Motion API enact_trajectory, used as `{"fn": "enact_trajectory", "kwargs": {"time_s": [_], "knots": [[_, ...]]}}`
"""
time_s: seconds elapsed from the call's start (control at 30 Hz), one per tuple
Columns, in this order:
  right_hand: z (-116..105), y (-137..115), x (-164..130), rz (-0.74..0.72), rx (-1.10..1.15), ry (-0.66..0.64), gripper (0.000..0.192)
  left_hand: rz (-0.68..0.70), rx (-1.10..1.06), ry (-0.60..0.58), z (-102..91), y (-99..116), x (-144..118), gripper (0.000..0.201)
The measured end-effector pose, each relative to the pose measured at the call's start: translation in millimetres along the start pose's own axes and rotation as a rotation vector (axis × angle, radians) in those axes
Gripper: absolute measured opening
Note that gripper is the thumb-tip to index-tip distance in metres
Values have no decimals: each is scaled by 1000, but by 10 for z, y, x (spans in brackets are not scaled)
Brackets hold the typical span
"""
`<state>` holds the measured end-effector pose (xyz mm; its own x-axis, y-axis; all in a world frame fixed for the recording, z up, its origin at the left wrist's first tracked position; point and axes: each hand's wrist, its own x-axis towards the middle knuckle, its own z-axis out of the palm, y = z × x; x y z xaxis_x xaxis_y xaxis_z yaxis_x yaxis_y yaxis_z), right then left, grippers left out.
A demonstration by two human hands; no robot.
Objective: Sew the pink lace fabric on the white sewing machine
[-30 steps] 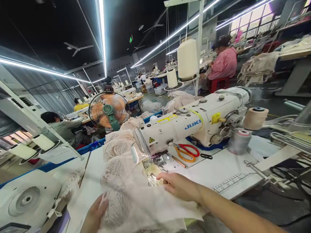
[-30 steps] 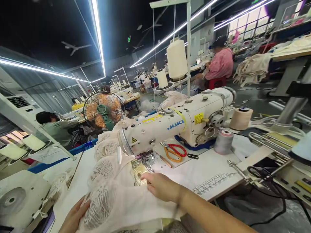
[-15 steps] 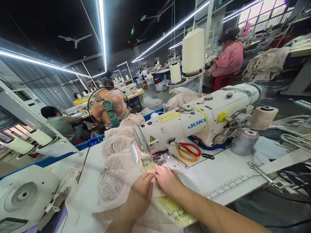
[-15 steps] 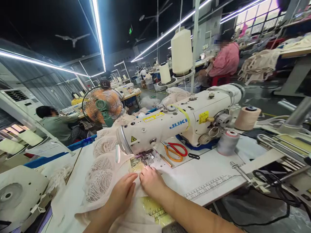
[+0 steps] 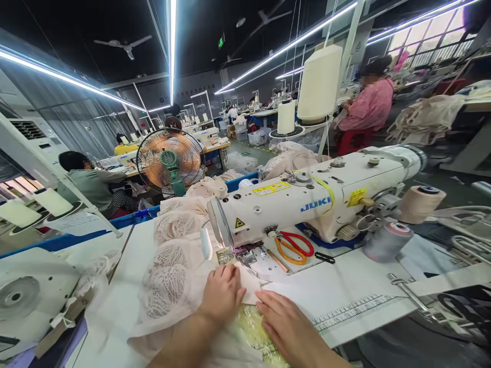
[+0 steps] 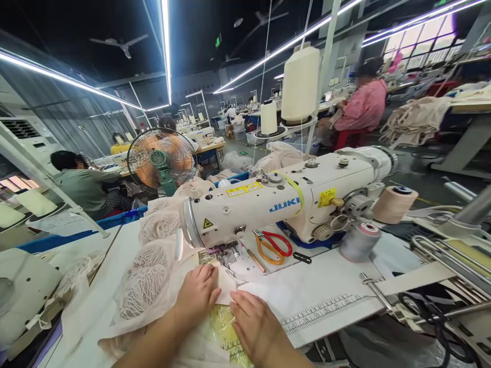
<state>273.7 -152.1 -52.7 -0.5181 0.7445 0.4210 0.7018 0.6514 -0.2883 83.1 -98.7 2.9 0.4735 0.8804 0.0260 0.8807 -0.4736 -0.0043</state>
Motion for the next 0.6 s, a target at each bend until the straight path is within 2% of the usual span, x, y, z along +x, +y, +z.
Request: {"fn": "enact_trajectory", "kwargs": {"time_s": [0.27, 0.43, 0.6], "knots": [[91, 1, 130, 60, 21, -28, 37, -15, -4, 7, -44, -55, 154, 37], [60, -27, 118, 49, 34, -15, 35, 2, -17, -13, -67, -86, 167, 39], [13, -71, 132, 62, 53, -76, 36, 29, -28, -15, -57, -123, 165, 41]]}}
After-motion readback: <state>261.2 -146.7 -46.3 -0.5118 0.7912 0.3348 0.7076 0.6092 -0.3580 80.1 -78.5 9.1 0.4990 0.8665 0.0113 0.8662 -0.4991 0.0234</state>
